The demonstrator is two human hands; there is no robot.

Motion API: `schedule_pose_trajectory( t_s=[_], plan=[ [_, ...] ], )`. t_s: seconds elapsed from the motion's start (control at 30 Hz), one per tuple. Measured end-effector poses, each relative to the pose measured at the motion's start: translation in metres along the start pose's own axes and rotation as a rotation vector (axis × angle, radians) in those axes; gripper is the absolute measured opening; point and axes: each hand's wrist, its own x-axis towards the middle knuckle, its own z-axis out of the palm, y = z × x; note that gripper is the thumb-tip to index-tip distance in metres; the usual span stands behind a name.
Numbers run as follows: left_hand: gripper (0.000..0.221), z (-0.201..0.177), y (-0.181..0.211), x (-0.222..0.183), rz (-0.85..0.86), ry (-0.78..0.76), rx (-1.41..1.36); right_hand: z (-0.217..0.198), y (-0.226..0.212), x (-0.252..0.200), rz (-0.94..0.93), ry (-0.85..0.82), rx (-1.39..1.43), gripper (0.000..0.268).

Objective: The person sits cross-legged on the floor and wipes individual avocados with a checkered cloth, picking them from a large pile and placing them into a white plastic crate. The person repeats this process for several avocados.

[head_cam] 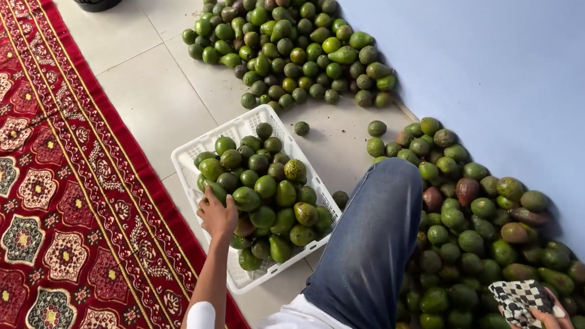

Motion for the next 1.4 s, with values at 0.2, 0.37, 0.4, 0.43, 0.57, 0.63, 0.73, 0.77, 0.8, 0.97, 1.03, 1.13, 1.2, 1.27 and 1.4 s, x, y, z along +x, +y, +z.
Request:
schedule_pose_trajectory(
  t_s=[0.2, 0.37, 0.4, 0.43, 0.57, 0.63, 0.73, 0.77, 0.8, 0.97, 1.03, 1.13, 1.2, 1.27, 1.4],
  plan=[
    [0.078, -0.001, -0.008, 0.009, 0.052, 0.019, -0.071, -0.003, 0.002, 0.004, -0.026, 0.037, -0.017, 0.047],
    [0.077, -0.017, 0.021, 0.0, 0.068, 0.087, -0.14, -0.017, 0.007, 0.014, -0.029, -0.024, 0.053, 0.055],
    [0.078, -0.02, 0.032, -0.003, 0.099, 0.133, -0.125, -0.024, 0.009, 0.017, -0.025, -0.124, 0.127, 0.068],
    [0.078, -0.016, 0.037, 0.002, 0.123, 0.111, -0.113, -0.016, -0.001, 0.001, -0.022, -0.091, 0.139, 0.068],
    [0.055, -0.002, 0.096, 0.001, 0.414, 0.207, -0.194, 0.01, -0.053, -0.057, -0.007, 0.196, 0.115, 0.048],
    [0.046, -0.003, 0.147, -0.02, 0.539, 0.203, -0.259, 0.016, -0.08, -0.081, -0.008, 0.25, 0.133, 0.044],
    [0.039, -0.011, 0.232, -0.068, 0.802, 0.075, -0.419, 0.013, -0.106, -0.102, -0.047, 0.282, 0.159, 0.047],
    [0.031, -0.011, 0.261, -0.09, 0.866, -0.031, -0.468, 0.006, -0.106, -0.102, -0.067, 0.275, 0.193, 0.046],
    [0.023, -0.012, 0.29, -0.112, 0.926, -0.139, -0.516, -0.001, -0.107, -0.102, -0.089, 0.268, 0.227, 0.045],
    [0.023, 0.05, 0.382, -0.192, 1.228, -0.556, -0.483, -0.028, -0.1, -0.1, -0.215, 0.387, 0.331, 0.049],
    [0.021, 0.084, 0.407, -0.222, 1.316, -0.717, -0.436, -0.04, -0.097, -0.096, -0.235, 0.411, 0.377, 0.047],
    [0.033, 0.16, 0.426, -0.254, 1.497, -0.929, -0.2, -0.056, -0.094, -0.091, -0.22, 0.431, 0.451, 0.041],
    [0.027, 0.202, 0.431, -0.278, 1.5, -1.133, 0.157, -0.058, -0.098, -0.095, -0.244, 0.442, 0.48, 0.045],
    [0.04, 0.299, 0.419, -0.275, 1.489, -1.136, 0.416, -0.067, -0.095, -0.096, -0.229, 0.471, 0.512, 0.044],
    [0.072, 0.424, 0.395, -0.279, 1.47, -0.973, 1.107, -0.072, -0.117, -0.114, -0.293, 0.409, 0.482, 0.049]
  ],
)
